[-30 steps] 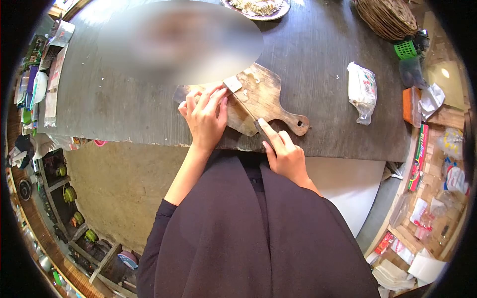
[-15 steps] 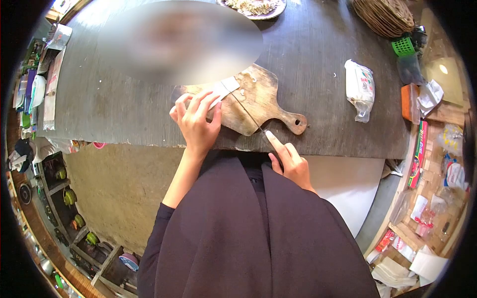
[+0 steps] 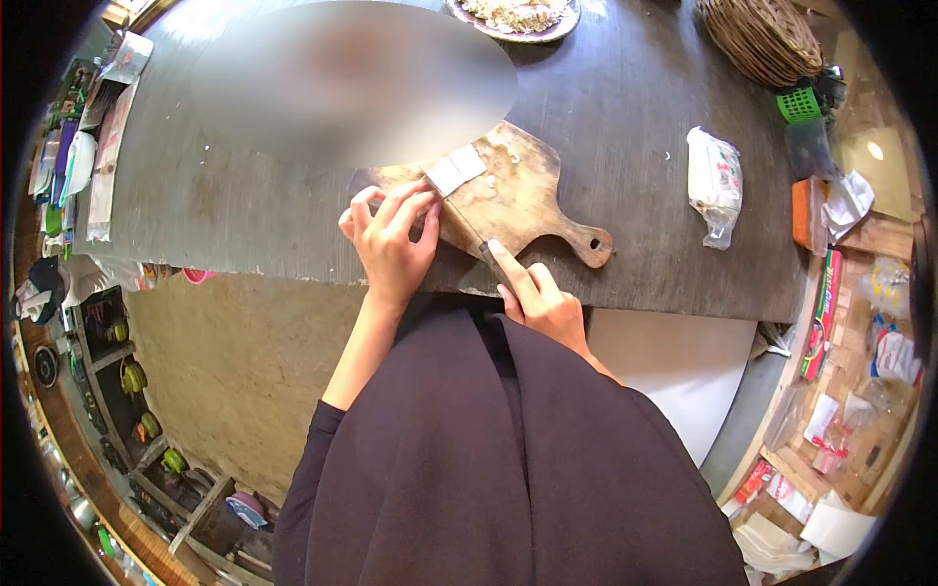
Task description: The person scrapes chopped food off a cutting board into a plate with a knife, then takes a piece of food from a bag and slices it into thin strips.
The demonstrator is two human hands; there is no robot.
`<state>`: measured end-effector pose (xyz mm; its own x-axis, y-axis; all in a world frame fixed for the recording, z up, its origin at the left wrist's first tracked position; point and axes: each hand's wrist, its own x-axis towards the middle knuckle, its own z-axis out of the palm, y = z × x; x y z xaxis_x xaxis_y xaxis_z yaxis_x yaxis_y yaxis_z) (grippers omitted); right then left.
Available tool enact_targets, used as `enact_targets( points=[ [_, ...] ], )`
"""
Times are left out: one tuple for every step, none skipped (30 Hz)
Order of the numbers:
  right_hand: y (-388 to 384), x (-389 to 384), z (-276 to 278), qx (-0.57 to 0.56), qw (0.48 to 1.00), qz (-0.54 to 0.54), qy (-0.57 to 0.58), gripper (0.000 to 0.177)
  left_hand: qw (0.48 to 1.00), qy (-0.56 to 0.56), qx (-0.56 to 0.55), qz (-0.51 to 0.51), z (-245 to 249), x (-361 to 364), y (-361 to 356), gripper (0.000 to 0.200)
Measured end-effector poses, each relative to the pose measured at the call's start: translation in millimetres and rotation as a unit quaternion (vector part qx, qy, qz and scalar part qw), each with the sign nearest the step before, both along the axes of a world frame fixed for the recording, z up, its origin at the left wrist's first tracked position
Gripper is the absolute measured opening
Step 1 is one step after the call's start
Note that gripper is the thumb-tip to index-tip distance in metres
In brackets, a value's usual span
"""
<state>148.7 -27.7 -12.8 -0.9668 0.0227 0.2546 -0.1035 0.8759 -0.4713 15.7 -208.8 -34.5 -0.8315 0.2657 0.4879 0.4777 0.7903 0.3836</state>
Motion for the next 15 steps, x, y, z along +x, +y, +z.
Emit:
enact_targets(
  points=[
    [-2, 1, 0, -0.001, 1.000, -0.008, -0.004, 0.059, 1.000, -0.001, 0.000, 0.001, 1, 1, 0, 0.019],
    [-3, 2, 0, -0.001, 1.000, -0.016, -0.008, 0.060, 1.000, -0.004, 0.001, 0.005, 1, 1, 1, 0.019],
    [-3, 3, 0, -0.001, 1.000, -0.016, -0.009, 0.060, 1.000, -0.006, 0.002, 0.008, 2, 1, 2, 0.018],
    [-3, 4, 1, -0.007, 1.000, -0.019, -0.015, 0.060, 1.000, -0.007, 0.002, 0.007, 1, 1, 2, 0.018],
    [-3, 5, 1, -0.013, 0.999, -0.022, -0.021, 0.061, 1.000, -0.007, 0.001, 0.010, 1, 1, 2, 0.018],
    [-3, 7, 0, -0.013, 0.999, -0.023, -0.021, 0.061, 1.000, -0.007, 0.001, 0.013, 0, 1, 2, 0.018],
    [-1, 10, -2, -0.003, 1.000, -0.021, -0.023, 0.061, 1.000, -0.008, 0.000, 0.012, 0, 1, 2, 0.018],
    [1, 13, -3, 0.007, 1.000, -0.017, -0.026, 0.062, 1.000, -0.009, -0.004, 0.011, 1, 0, 2, 0.018],
    [2, 15, 0, 0.007, 0.999, -0.017, -0.026, 0.062, 1.000, -0.011, -0.007, 0.011, 1, 0, 2, 0.018],
    [3, 17, 3, -0.007, 0.999, -0.018, -0.031, 0.062, 1.000, -0.011, -0.008, 0.012, 0, 0, 2, 0.018],
    [4, 20, 6, -0.021, 0.999, -0.019, -0.035, 0.062, 1.000, -0.013, -0.006, 0.011, 0, 0, 2, 0.018],
    [5, 23, 7, -0.020, 0.999, -0.019, -0.035, 0.062, 1.000, -0.014, -0.004, 0.011, -1, 0, 2, 0.018],
    [7, 27, 8, -0.030, 0.999, -0.018, -0.035, 0.062, 1.000, -0.014, -0.004, 0.011, -1, 0, 1, 0.018],
    [9, 30, 8, -0.039, 0.998, -0.018, -0.035, 0.062, 1.000, -0.015, -0.005, 0.011, -2, 0, 1, 0.018],
    [11, 34, 9, -0.039, 0.998, -0.018, -0.034, 0.062, 1.000, -0.016, -0.005, 0.010, -2, 0, 1, 0.019]
  ],
)
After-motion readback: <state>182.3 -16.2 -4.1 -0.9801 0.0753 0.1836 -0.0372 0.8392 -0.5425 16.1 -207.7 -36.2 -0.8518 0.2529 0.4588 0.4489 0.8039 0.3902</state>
